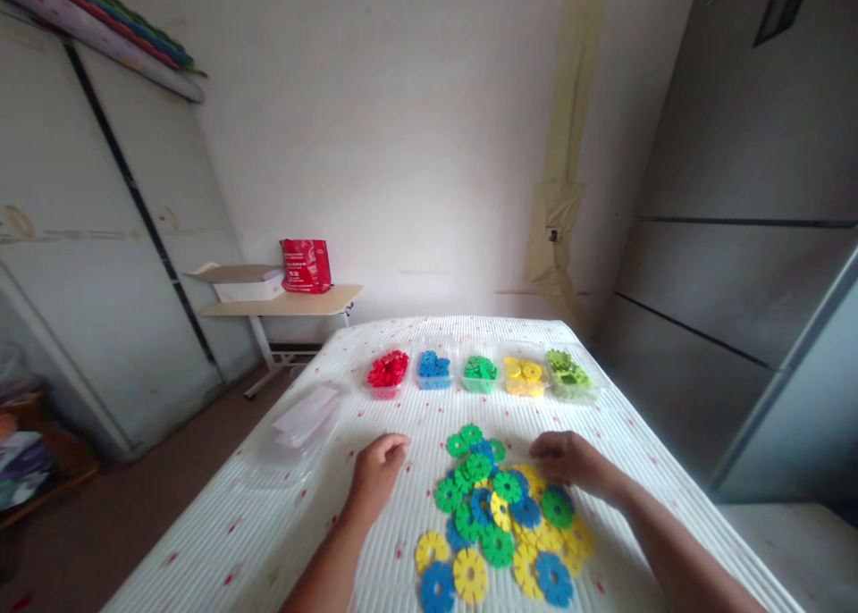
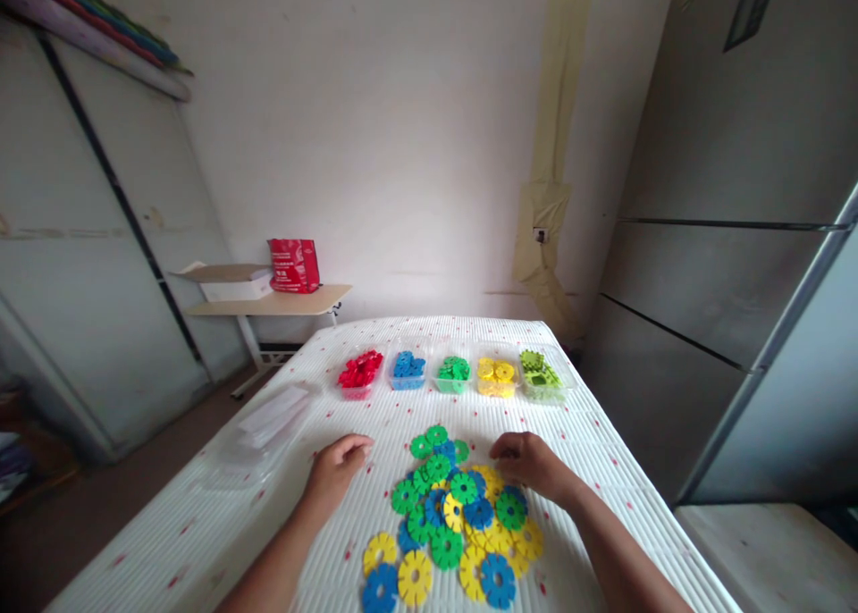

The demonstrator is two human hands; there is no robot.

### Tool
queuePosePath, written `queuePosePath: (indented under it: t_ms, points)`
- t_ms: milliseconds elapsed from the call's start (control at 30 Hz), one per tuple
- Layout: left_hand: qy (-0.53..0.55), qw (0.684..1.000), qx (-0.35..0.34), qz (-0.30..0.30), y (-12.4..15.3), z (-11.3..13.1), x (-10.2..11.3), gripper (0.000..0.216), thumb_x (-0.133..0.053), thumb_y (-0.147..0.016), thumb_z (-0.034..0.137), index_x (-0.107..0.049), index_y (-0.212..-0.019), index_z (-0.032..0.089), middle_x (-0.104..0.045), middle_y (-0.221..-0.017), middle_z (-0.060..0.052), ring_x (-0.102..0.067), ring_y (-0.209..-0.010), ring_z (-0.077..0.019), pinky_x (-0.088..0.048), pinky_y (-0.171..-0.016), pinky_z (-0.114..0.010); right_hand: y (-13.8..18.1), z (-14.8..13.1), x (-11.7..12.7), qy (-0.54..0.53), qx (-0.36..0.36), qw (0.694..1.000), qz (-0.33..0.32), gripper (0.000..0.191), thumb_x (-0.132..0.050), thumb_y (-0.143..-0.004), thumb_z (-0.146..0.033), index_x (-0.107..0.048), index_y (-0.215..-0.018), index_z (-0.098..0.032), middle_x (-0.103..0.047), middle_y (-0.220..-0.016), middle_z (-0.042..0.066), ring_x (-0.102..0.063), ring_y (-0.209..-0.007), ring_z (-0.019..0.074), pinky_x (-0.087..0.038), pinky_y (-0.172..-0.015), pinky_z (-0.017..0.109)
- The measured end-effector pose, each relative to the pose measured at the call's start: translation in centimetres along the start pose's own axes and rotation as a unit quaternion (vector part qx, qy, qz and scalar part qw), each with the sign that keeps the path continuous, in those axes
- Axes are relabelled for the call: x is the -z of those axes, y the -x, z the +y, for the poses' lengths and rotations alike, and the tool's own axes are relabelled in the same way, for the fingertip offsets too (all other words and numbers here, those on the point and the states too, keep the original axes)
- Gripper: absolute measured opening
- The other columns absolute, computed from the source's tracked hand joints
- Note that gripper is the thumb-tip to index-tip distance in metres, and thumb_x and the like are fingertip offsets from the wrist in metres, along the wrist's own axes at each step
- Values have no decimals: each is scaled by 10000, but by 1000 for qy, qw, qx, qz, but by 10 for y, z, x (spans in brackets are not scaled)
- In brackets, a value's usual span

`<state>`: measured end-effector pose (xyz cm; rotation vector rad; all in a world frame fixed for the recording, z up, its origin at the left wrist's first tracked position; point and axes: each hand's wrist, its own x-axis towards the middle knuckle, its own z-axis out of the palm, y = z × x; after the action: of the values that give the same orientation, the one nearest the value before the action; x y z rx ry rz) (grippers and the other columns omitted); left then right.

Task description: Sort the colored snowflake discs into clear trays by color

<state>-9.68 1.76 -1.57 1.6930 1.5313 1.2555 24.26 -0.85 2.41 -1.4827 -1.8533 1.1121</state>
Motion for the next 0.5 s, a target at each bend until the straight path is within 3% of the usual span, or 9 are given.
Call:
queuePosePath:
  t_ms: [167, 500]
  points:
    - [-1, 1000, 5, -6, 0, 0, 1, 264, -498, -675, 332, -678, -744, 152, -697, -686, -59, -635, -686, -206, -491, -651, -278, -2, -1, -3, 84, 60, 995, -4, 251, -505, -667, -259, -666, -823, -145, -642, -752, 28, -552, -663, 154, -421, -596, 239]
    - [-51, 996, -50, -58, 2, 14, -15, 254, -472, -706, 177, -693, -830, 163, -700, -823, -56, -627, -777, -164, -481, -743, -258, -14, 12, -14, 107, 10, 991, 76, 205, -448, -693, -256, -632, -711, -169, -589, -591, -11, -508, -535, 120, -378, -510, 208]
